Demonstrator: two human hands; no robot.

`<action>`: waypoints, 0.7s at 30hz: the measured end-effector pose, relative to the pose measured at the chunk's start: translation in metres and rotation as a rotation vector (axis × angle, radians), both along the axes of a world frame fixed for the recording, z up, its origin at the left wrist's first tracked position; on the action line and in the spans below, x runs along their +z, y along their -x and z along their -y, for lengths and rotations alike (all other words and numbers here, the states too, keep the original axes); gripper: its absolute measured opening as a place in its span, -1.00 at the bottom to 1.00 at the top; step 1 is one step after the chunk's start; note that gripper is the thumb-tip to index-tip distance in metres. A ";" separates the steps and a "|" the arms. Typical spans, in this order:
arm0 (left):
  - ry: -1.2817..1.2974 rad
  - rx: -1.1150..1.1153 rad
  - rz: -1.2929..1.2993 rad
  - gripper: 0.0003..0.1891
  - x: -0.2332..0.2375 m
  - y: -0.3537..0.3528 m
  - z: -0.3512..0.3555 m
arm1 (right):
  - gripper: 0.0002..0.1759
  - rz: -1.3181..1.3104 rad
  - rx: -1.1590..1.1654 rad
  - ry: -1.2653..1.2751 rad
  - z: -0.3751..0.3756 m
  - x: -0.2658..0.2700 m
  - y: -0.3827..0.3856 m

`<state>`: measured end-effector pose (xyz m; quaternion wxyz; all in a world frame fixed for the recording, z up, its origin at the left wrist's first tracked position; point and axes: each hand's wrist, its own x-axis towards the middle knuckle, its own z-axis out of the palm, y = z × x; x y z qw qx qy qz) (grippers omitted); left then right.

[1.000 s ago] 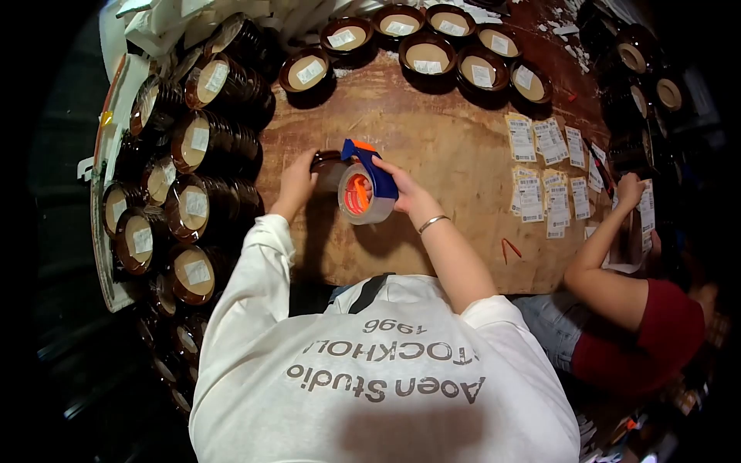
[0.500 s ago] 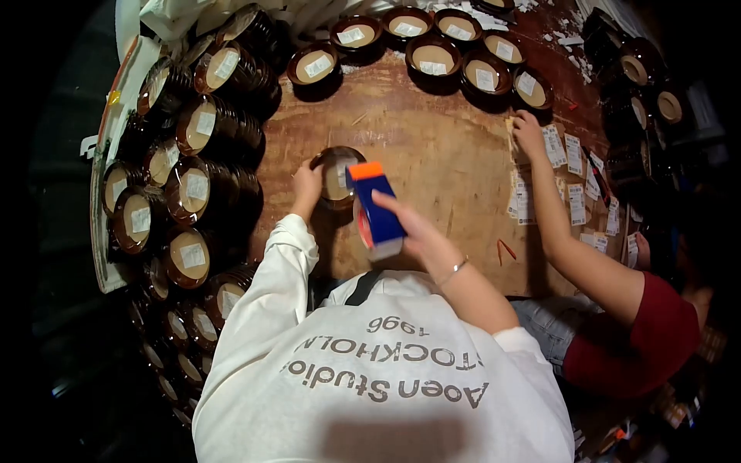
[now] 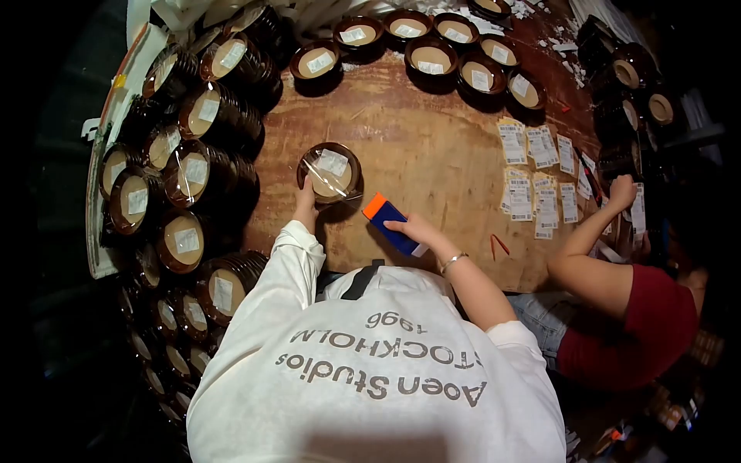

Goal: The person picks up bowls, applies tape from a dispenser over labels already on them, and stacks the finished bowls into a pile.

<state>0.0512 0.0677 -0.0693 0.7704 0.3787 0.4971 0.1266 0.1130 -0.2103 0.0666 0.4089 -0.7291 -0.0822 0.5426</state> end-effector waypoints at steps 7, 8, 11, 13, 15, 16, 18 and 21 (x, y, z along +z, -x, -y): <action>-0.138 -0.090 -0.072 -0.47 0.010 0.007 0.003 | -0.40 0.170 0.161 0.187 -0.051 -0.011 -0.019; -0.325 -0.164 -0.188 -0.44 0.013 0.010 0.003 | -0.40 0.156 0.143 0.196 -0.057 -0.013 -0.021; -1.160 0.006 -0.381 -0.37 0.078 0.014 0.039 | -0.39 0.156 0.220 0.234 -0.066 -0.008 -0.029; -1.607 -0.439 -0.121 -0.26 0.115 0.021 0.047 | -0.40 0.133 0.202 0.220 -0.069 -0.008 -0.033; -1.875 -0.919 -0.154 -0.22 0.121 0.016 0.058 | -0.40 0.104 0.183 0.208 -0.070 -0.003 -0.028; -1.874 -0.916 -0.149 -0.22 0.114 0.015 0.059 | -0.42 0.127 0.207 0.248 -0.071 0.004 -0.027; -1.859 -0.962 -0.278 -0.23 0.095 0.009 0.062 | -0.43 0.153 0.217 0.290 -0.074 0.008 -0.025; -1.915 -0.916 -0.320 -0.24 0.085 0.008 0.064 | -0.46 0.180 0.174 0.267 -0.072 -0.004 -0.013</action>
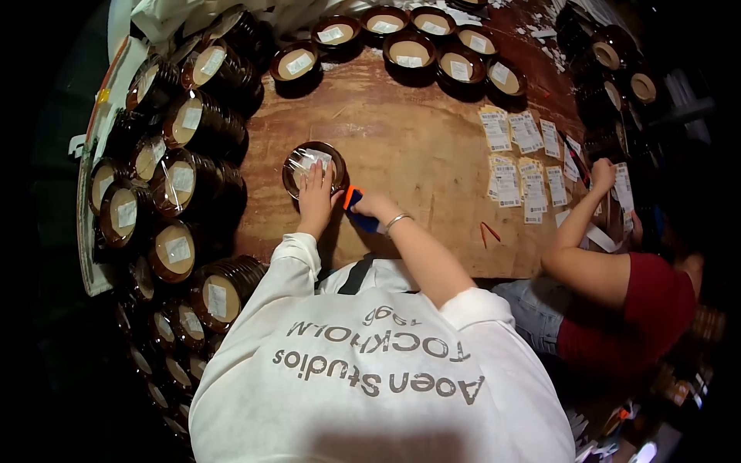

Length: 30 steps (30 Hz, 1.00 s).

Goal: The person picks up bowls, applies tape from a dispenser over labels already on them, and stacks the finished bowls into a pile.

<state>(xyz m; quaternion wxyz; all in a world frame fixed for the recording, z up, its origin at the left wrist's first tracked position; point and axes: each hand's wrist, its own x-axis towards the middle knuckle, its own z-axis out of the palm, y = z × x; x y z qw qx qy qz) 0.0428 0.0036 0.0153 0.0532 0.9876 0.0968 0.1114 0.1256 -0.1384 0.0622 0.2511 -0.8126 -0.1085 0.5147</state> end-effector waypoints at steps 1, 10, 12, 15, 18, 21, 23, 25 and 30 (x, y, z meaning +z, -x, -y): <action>-0.006 -0.001 -0.014 -0.24 0.003 0.000 0.000 | -0.47 0.048 0.046 0.045 -0.002 -0.010 0.002; -0.158 0.033 -0.112 -0.06 -0.009 -0.005 0.002 | -0.42 0.411 -0.192 -0.026 0.062 -0.030 -0.015; 0.054 0.025 -0.248 -0.01 0.029 0.002 0.004 | -0.43 0.519 -0.189 0.024 0.063 -0.025 -0.009; 0.212 0.103 0.129 -0.06 0.031 0.012 -0.008 | -0.44 0.652 -0.141 0.113 0.063 -0.032 -0.004; 0.688 0.496 0.435 -0.11 0.026 0.020 -0.023 | -0.45 0.645 -0.080 0.128 0.060 -0.034 0.002; 1.096 0.630 0.346 -0.35 -0.062 0.021 -0.059 | -0.44 0.815 -0.054 0.044 0.071 -0.034 0.012; 1.509 0.582 0.292 -0.39 -0.055 0.020 -0.065 | -0.40 0.956 -0.084 -0.103 0.062 -0.022 0.019; 1.543 0.712 0.388 -0.38 -0.036 0.016 -0.041 | -0.37 0.643 -0.253 -0.526 0.047 -0.038 0.026; 1.472 0.791 0.338 -0.51 -0.046 0.041 0.000 | -0.39 -0.542 -0.826 -0.518 -0.038 -0.059 0.021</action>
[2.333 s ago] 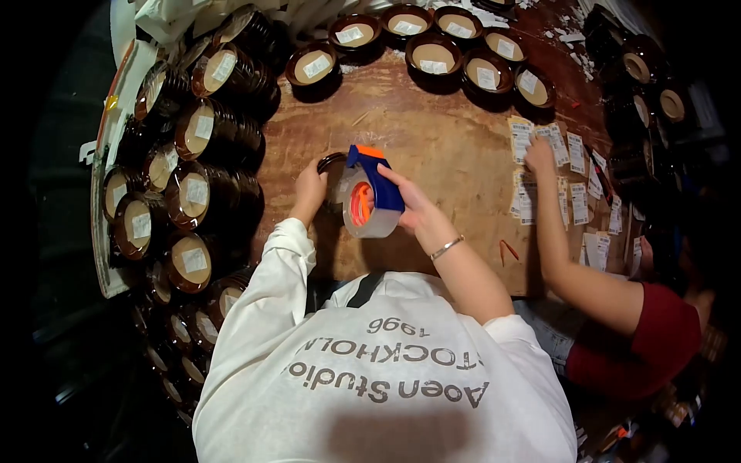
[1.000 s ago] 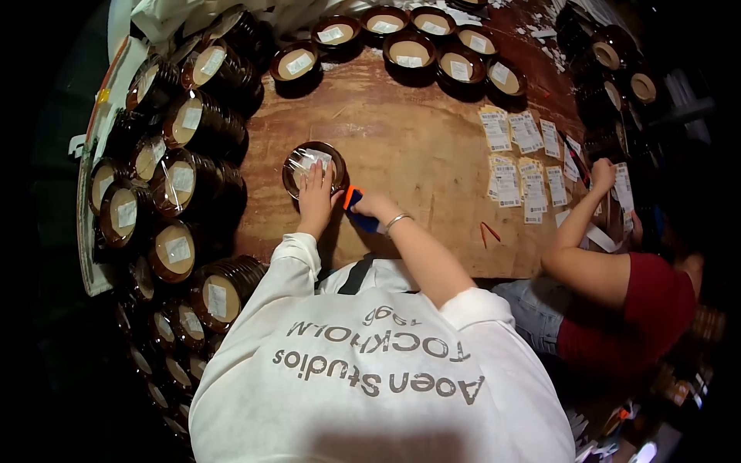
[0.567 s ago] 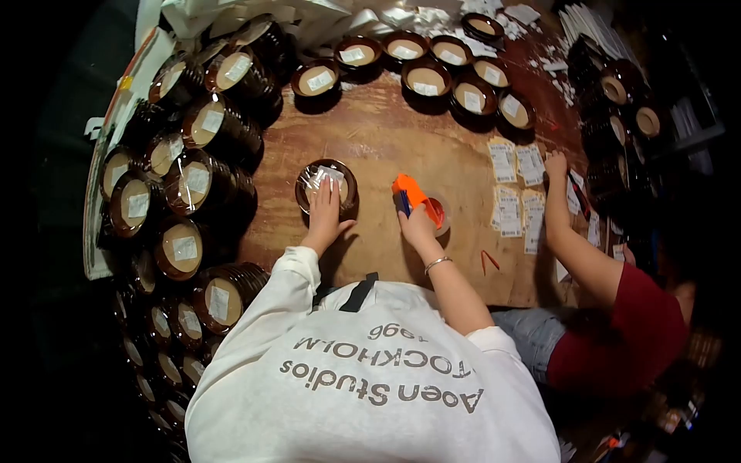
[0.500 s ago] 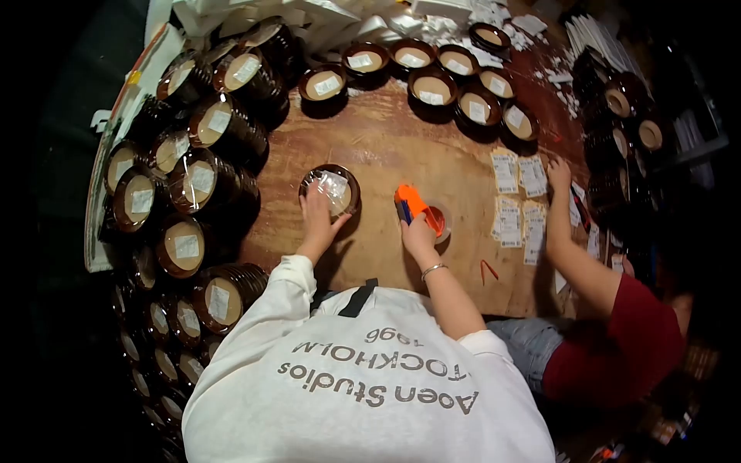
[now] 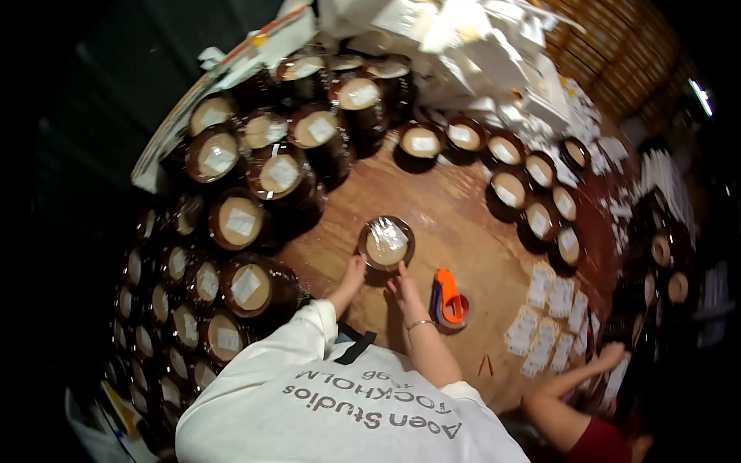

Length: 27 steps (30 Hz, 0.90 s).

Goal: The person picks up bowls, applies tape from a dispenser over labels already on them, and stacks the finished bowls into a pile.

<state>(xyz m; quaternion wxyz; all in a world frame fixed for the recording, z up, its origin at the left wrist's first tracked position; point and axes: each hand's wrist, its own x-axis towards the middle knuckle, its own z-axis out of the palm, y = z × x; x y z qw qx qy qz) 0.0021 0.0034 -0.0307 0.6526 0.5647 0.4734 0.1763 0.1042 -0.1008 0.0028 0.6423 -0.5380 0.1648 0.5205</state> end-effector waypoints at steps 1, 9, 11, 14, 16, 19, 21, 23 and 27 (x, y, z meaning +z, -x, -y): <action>-0.034 -0.023 0.084 -0.57 0.015 0.012 0.017 | -0.42 0.028 0.002 -0.022 -0.008 -0.005 -0.001; -0.073 -0.043 0.126 -0.67 0.108 0.116 0.066 | -0.52 0.048 0.089 -0.139 -0.030 -0.015 -0.007; -0.049 0.026 0.168 -0.68 0.106 0.126 0.062 | -0.44 0.029 0.071 -0.243 -0.028 -0.043 -0.019; -0.143 0.001 0.169 -0.69 0.131 0.135 0.041 | -0.24 0.105 0.078 -0.272 -0.023 -0.036 -0.025; -0.145 -0.010 0.265 -0.71 0.146 0.143 0.038 | -0.14 0.275 0.210 -0.467 -0.018 -0.014 -0.029; -0.207 -0.023 0.258 -0.74 0.175 0.165 0.033 | -0.26 0.398 0.196 -0.442 -0.037 0.066 -0.012; -0.200 -0.043 0.255 -0.76 0.183 0.181 0.029 | -0.39 0.476 0.291 -0.478 -0.056 0.124 0.005; -0.241 -0.054 0.242 -0.75 0.191 0.199 0.024 | -0.49 0.557 0.361 -0.546 -0.083 0.167 0.031; -0.206 0.048 0.281 -0.73 0.190 0.235 0.015 | -0.64 0.472 0.555 -0.652 -0.147 0.238 0.123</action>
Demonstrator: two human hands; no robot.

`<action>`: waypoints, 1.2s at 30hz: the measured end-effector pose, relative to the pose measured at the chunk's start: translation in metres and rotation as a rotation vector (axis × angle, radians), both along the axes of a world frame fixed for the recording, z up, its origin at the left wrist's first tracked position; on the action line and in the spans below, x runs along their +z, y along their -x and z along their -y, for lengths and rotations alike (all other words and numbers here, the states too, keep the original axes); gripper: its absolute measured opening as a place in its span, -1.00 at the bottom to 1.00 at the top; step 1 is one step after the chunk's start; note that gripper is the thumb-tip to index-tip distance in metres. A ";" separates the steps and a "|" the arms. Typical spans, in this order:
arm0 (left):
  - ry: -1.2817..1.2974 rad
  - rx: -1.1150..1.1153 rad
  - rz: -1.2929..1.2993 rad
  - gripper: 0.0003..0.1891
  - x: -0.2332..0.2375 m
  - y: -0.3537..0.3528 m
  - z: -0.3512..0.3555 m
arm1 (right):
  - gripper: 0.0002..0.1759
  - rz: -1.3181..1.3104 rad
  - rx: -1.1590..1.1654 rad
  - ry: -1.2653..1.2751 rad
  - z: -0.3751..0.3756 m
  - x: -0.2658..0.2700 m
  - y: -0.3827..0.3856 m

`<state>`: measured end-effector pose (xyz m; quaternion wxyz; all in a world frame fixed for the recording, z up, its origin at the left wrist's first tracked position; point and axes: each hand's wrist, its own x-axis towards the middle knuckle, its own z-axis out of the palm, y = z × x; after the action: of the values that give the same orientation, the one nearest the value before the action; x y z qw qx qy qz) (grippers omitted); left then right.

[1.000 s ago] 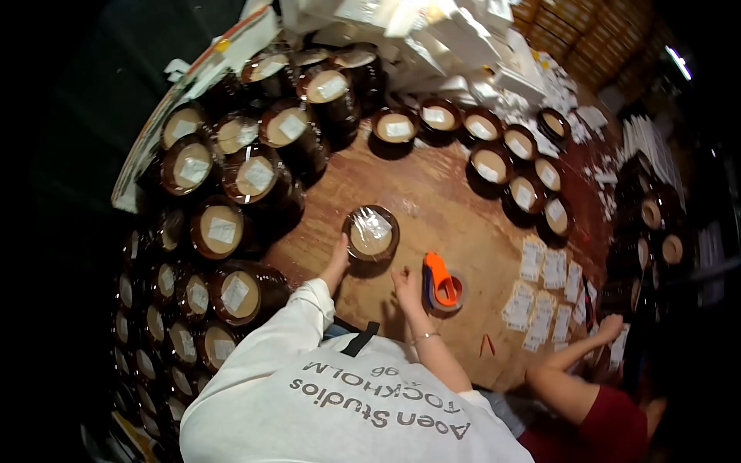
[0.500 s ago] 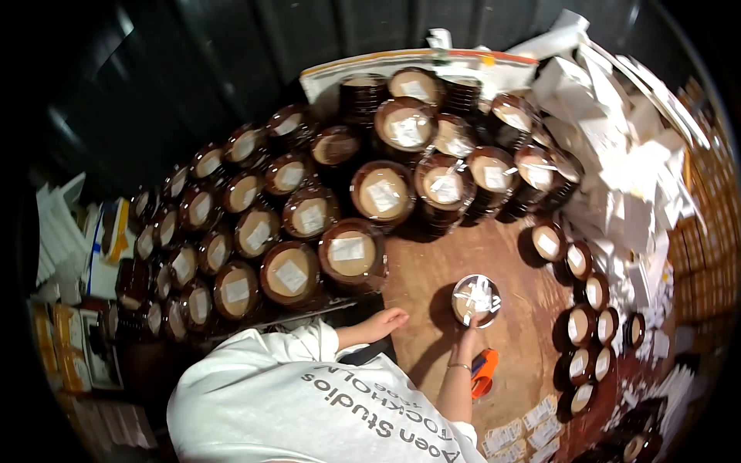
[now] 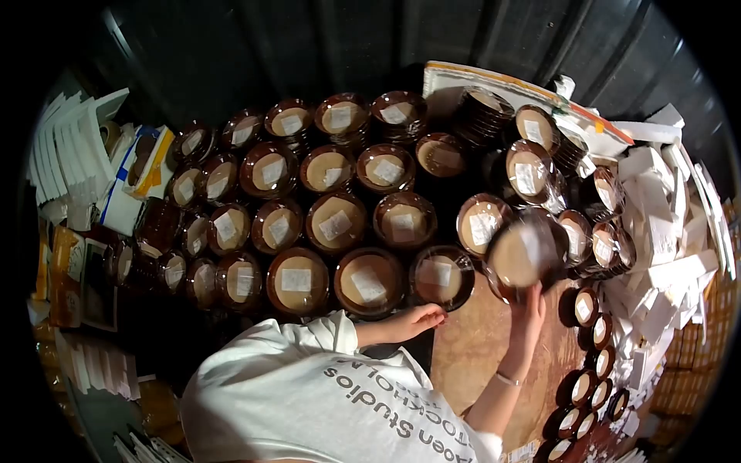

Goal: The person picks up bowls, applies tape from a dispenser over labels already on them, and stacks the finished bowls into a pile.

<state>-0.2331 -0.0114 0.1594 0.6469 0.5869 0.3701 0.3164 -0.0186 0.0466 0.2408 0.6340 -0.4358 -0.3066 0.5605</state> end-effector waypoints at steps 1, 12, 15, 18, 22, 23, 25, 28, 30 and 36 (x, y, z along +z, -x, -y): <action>0.039 0.055 0.056 -0.71 0.001 0.009 0.000 | -0.65 0.017 0.040 0.041 -0.020 0.004 0.026; -0.183 0.839 0.140 -0.64 0.036 0.157 0.008 | -0.46 0.302 0.907 0.188 -0.154 -0.020 0.295; -0.188 0.967 0.111 -0.64 0.034 0.177 0.017 | -0.44 0.395 0.959 0.246 -0.168 -0.036 0.315; -0.220 1.154 -0.074 -0.70 0.038 0.205 0.014 | -0.42 0.409 0.984 0.262 -0.176 -0.039 0.328; -0.392 1.222 -0.248 -0.68 0.041 0.242 -0.006 | -0.39 0.368 0.975 0.233 -0.182 -0.043 0.337; -0.401 1.216 -0.279 -0.67 0.042 0.247 -0.010 | -0.39 0.346 0.986 0.242 -0.181 -0.041 0.338; -0.357 1.208 -0.273 -0.67 0.044 0.251 -0.019 | -0.35 0.500 0.847 0.162 -0.175 -0.042 0.345; -0.598 1.152 -0.619 -0.57 0.048 0.252 -0.038 | -0.24 1.008 0.823 0.014 -0.175 -0.042 0.339; -0.715 1.043 -0.917 -0.43 0.057 0.252 -0.054 | -0.17 1.174 0.652 -0.164 -0.173 -0.057 0.339; -0.714 0.844 -1.355 -0.26 0.045 0.256 -0.098 | -0.29 0.789 0.709 -0.043 -0.149 -0.057 0.315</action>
<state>-0.4892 0.0865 0.2045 -0.1060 0.6303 0.7400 0.2095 -0.3338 0.1955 0.1834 0.2508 -0.4701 -0.6618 0.5274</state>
